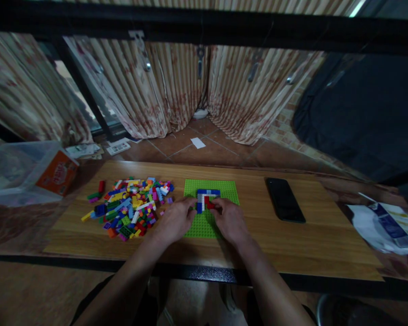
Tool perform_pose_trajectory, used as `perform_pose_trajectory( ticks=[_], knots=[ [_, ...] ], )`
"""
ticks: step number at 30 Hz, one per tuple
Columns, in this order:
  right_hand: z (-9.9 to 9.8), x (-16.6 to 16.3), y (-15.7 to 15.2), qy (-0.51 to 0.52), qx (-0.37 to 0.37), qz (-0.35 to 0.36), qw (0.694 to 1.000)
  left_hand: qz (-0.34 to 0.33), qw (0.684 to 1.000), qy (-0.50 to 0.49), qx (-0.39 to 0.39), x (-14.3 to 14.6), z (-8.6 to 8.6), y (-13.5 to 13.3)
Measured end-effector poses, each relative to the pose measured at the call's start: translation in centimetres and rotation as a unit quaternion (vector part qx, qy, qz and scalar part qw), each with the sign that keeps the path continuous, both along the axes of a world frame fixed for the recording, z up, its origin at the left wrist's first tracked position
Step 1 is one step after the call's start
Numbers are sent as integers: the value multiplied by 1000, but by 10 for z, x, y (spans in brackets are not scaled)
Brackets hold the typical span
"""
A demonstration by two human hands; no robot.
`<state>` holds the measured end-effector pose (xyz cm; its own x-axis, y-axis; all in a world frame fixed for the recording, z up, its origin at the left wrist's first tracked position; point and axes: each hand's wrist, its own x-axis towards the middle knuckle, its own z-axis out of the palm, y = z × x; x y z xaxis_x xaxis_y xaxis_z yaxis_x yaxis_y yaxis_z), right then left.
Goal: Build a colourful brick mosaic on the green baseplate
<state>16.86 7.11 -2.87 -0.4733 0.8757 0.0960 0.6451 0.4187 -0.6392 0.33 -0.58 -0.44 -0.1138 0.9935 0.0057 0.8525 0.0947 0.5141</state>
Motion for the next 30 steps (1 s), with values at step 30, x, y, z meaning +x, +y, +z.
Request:
perform_pose_trajectory(
  ticks=[30],
  knots=[
    [3, -9, -2, 35, -2, -2, 999, -40, 982, 180, -38, 29, 2, -6]
  ],
)
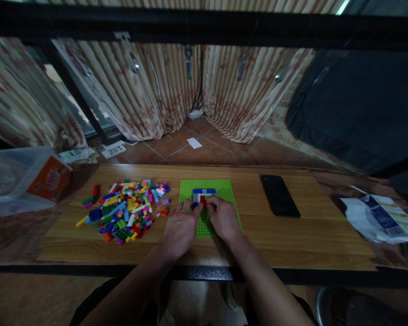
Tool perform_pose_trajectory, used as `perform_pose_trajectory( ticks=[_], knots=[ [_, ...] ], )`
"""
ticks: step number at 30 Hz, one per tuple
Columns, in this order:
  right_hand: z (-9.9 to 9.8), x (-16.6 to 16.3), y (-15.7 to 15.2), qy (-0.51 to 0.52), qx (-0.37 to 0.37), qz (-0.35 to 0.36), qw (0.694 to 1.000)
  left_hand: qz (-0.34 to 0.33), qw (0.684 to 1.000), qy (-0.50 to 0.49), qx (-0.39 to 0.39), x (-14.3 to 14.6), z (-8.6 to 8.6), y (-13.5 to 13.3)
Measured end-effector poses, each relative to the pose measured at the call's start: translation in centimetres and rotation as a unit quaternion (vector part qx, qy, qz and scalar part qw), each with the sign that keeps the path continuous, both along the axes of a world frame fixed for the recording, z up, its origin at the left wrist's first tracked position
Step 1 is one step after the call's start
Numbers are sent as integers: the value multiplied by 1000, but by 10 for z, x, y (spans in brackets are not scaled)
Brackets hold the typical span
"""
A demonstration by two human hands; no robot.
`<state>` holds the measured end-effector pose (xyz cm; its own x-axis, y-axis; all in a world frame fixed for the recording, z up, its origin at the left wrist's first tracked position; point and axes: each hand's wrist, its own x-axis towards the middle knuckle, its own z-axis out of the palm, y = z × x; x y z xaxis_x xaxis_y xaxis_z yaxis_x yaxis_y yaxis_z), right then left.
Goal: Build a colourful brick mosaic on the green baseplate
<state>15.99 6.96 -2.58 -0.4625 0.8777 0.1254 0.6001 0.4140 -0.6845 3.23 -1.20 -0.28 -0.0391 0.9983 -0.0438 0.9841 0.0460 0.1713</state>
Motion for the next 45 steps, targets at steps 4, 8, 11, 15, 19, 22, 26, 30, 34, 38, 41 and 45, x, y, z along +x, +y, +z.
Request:
perform_pose_trajectory(
  ticks=[4, 8, 11, 15, 19, 22, 26, 30, 34, 38, 41, 45],
  knots=[
    [-1, -2, -1, 0, 4, -17, 1000, 7, 1000, -2, -1, 3, 2, 1],
    [-6, -4, 0, 14, 5, -24, 1000, 12, 1000, -4, -12, 6, 4, 3],
    [-7, -5, 0, 8, 0, -28, 1000, 14, 1000, 3, -20, 9, 5, 5],
    [-6, -8, 0, -17, 4, -45, 999, 17, 1000, 21, -8, 14, 3, 9],
    [-5, -10, -1, -18, 9, -42, 999, 19, 999, 30, -5, 15, 4, 9],
    [-5, -8, 1, 6, 0, -30, 1000, 28, 999, 23, -10, 12, 4, 8],
    [2, 7, 10, 60, -4, -60, 996, 29, 1000, -10, 4, 5, 2, 5],
    [11, 25, 21, 108, 19, -136, 985, 46, 994, -85, 42, -9, 1, 2],
    [14, 25, 20, 116, 37, -132, 984, 113, 958, -212, 156, -35, 4, 5],
    [16, 10, 7, 91, 49, -79, 992, 202, 881, -333, 269, -74, 14, 7],
    [18, -4, -5, 75, 59, -25, 995, 275, 823, -364, 339, -101, 20, 5],
    [16, -20, -21, 65, 73, 58, 993, 298, 768, -415, 386, -124, 21, 0]
  ],
)
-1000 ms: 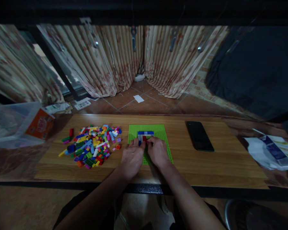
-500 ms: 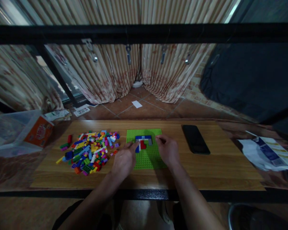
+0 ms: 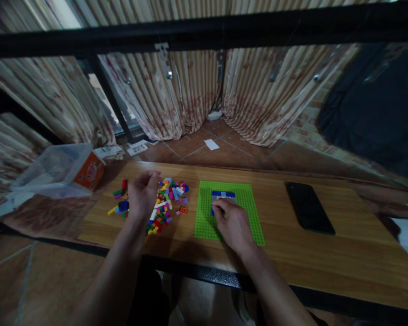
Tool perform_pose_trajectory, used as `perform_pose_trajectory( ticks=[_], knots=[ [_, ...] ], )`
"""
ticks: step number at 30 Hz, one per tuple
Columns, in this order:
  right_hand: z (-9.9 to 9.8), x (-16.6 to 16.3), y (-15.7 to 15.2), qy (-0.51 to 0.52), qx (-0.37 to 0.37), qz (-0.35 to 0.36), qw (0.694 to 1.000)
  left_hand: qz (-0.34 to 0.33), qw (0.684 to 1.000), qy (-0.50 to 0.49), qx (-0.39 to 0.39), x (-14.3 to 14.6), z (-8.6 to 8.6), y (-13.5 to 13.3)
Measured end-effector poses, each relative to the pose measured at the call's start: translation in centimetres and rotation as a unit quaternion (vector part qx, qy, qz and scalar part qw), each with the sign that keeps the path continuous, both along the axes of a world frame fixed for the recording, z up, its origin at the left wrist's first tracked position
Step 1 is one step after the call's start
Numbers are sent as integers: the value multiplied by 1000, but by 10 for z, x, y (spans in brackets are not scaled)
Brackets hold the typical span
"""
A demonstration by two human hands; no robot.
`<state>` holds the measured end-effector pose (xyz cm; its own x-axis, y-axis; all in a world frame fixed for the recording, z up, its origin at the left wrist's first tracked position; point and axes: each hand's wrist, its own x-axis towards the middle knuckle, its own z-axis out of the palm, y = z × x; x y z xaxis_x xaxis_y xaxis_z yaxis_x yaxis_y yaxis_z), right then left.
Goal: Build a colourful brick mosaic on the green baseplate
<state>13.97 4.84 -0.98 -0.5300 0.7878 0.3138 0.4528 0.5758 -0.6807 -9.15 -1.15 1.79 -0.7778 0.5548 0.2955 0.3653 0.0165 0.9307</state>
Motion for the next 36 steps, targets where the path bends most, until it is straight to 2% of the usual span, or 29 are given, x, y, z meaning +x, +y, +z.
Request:
perform_pose_trajectory(
  ticks=[5, 10, 14, 18, 22, 25, 30, 36],
  knots=[
    [-10, -21, -15, -41, 13, 75, 996, 22, 996, -56, 61, -13, 2, -5],
    [-17, -43, -26, -35, 23, 109, 993, 66, 981, -126, 136, -26, 16, -16],
    [-20, -54, -33, -23, 31, 130, 991, 99, 951, -210, 203, -40, 25, -28],
    [-22, -60, -40, -17, 35, 133, 990, 117, 905, -321, 252, -56, 29, -40],
    [-20, -75, -51, -12, 50, 127, 991, 112, 874, -380, 283, -65, 32, -49],
    [-15, -95, -60, -33, 75, 166, 983, 100, 861, -401, 298, -67, 33, -53],
    [-8, -124, -58, -117, 114, 219, 962, 86, 852, -419, 302, -68, 33, -55],
    [-5, -131, -44, -158, 136, 259, 943, 79, 848, -424, 309, -70, 32, -55]
  ],
)
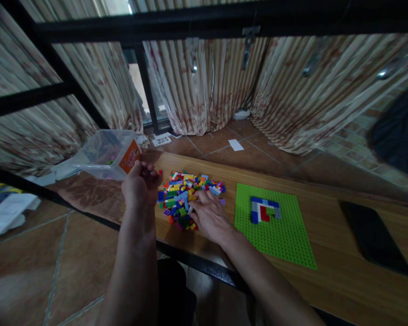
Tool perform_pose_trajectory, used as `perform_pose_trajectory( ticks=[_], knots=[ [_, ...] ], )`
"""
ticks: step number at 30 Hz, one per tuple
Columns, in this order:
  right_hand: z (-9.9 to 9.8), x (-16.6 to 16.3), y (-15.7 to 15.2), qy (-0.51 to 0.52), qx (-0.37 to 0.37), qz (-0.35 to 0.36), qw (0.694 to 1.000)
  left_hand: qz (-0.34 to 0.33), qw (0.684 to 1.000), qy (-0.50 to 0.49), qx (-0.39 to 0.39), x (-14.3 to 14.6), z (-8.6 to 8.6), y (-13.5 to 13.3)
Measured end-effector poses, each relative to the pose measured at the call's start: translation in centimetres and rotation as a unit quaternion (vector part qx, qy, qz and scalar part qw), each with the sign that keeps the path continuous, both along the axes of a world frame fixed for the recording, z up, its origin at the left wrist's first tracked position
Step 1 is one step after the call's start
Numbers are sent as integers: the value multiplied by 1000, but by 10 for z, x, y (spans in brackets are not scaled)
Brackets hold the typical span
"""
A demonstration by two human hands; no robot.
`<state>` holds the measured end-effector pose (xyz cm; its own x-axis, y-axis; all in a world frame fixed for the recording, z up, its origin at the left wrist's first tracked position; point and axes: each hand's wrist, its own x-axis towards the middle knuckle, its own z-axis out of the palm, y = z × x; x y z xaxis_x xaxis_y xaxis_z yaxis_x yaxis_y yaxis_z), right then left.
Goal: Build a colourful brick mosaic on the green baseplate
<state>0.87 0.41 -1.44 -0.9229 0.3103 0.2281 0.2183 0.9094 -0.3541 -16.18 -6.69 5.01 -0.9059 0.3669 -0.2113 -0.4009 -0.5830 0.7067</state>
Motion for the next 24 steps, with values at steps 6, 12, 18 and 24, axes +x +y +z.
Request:
perform_pose_trajectory(
  ticks=[6, 12, 18, 24],
  knots=[
    [6, -1, 6, 5, -6, 19, 1000, -2, 1000, 8, -9, 2, 0, 2],
    [-2, -1, 10, 18, -4, 34, 999, -9, 1000, 11, -17, 5, 0, 5],
    [-4, -1, 6, 50, -16, 27, 998, -2, 999, 24, -39, 7, 0, 8],
    [21, 21, 8, 130, -150, -59, 978, -21, 997, 35, -60, 14, 5, 13]
  ],
)
